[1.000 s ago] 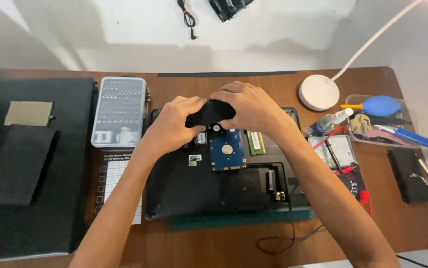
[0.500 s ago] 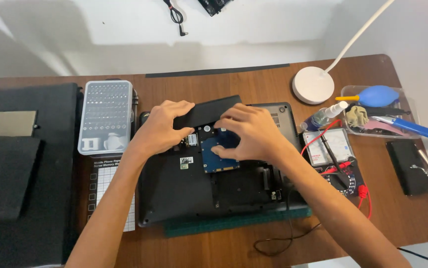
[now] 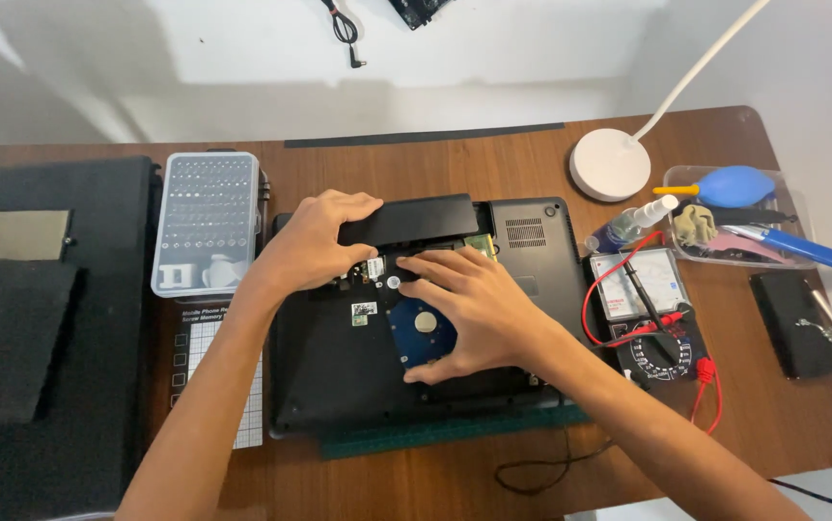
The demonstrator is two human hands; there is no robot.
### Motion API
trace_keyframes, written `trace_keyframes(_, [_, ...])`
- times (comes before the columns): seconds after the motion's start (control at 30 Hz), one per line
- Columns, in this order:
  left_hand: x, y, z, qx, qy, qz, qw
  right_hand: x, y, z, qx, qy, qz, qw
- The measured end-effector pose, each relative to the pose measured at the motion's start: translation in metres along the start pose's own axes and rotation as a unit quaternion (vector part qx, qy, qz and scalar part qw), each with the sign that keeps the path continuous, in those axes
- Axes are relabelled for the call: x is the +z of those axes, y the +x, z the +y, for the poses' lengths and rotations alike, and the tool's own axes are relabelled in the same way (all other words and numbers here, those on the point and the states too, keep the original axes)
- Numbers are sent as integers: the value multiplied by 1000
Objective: Testing a laptop motherboard with a multimeter and reinstalling the battery and hard drive.
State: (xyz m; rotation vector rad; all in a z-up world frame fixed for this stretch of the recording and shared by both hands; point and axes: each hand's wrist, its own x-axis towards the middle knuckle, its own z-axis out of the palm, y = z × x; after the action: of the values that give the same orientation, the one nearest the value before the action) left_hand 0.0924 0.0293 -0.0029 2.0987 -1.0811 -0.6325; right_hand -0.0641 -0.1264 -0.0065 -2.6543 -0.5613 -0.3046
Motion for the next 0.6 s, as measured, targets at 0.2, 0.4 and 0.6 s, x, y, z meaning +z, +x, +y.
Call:
trace_keyframes(0.2, [3,3,3,-39,7,-13,999,16,6,-20,-5,6,32,999])
trace_keyframes(0.4, [0,7,16,-65,28,-26,997,26,13,-30,-6,-21,73,997])
trace_keyframes(0.6, [11,18,9,-51,39,-41,997,36,17,-43,4,-10,73,997])
